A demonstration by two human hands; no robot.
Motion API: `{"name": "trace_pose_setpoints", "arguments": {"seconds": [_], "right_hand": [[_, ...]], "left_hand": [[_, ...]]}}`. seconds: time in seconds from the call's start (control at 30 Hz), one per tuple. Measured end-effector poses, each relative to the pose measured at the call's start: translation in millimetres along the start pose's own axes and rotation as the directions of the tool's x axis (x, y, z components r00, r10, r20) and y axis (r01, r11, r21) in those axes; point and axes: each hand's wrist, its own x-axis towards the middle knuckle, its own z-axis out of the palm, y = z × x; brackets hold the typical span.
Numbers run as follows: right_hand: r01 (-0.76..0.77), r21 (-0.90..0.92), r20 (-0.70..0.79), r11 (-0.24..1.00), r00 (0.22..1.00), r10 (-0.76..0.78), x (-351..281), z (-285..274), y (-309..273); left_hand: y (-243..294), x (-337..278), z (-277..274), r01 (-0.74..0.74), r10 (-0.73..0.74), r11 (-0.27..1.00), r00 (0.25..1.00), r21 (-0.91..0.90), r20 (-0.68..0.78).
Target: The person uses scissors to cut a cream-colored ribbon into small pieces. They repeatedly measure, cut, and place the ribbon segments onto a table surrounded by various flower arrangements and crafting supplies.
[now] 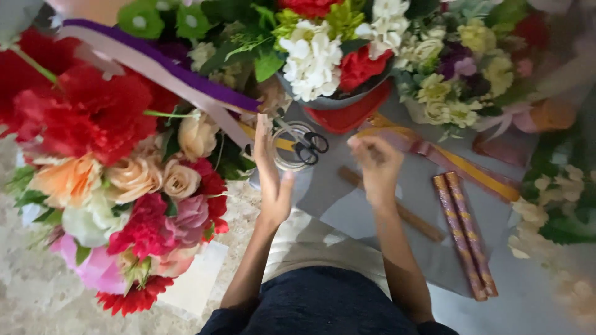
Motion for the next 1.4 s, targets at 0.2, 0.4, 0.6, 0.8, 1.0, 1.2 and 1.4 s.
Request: {"name": "trace_pose_setpoints", "arguments": {"seconds": [0.2,0.4,0.6,0.8,1.0,1.2,1.4], "right_hand": [[-0.188,0.019,-0.059,0.982,0.980,0.189,28.8,-2.3,61.4],[-0.272,0.048,-0.053,0.961,0.960,0.274,34.7,2.6,68.1],[-0.216,-0.070,0.014,0.974,0.976,0.217,38.4,-6.1,67.1],[-0.120,-0.236,0.081,0.964,0.987,0.142,29.7,-15.5,13.1],[-0.126,-0.005,0.207,0.992,0.970,0.124,-3.4,-2.2,-10.6],[-0.070,0.033,0.169,0.997,0.984,0.064,-6.9,4.8,-17.2],[-0.071,0.143,0.087,0.987,0.995,0.059,-10.7,7.3,-6.8]], "left_hand": [[4.4,-0.2,30.2,0.032,-0.032,0.962,0.999,-0.270,0.004],[-5.1,-2.0,42.3,0.073,-0.118,0.873,0.991,-0.483,-0.063],[-16.6,-3.1,46.1,0.069,-0.151,0.823,0.983,-0.564,-0.101],[-27.0,-8.3,50.7,0.079,-0.213,0.709,0.971,-0.701,-0.106],[-33.6,-9.2,65.9,0.086,-0.237,0.664,0.966,-0.742,-0.100],[-33.1,-14.4,72.9,0.127,-0.214,0.728,0.976,-0.674,-0.047],[-17.4,-9.3,73.8,0.083,-0.101,0.856,0.995,-0.510,-0.009]]}}
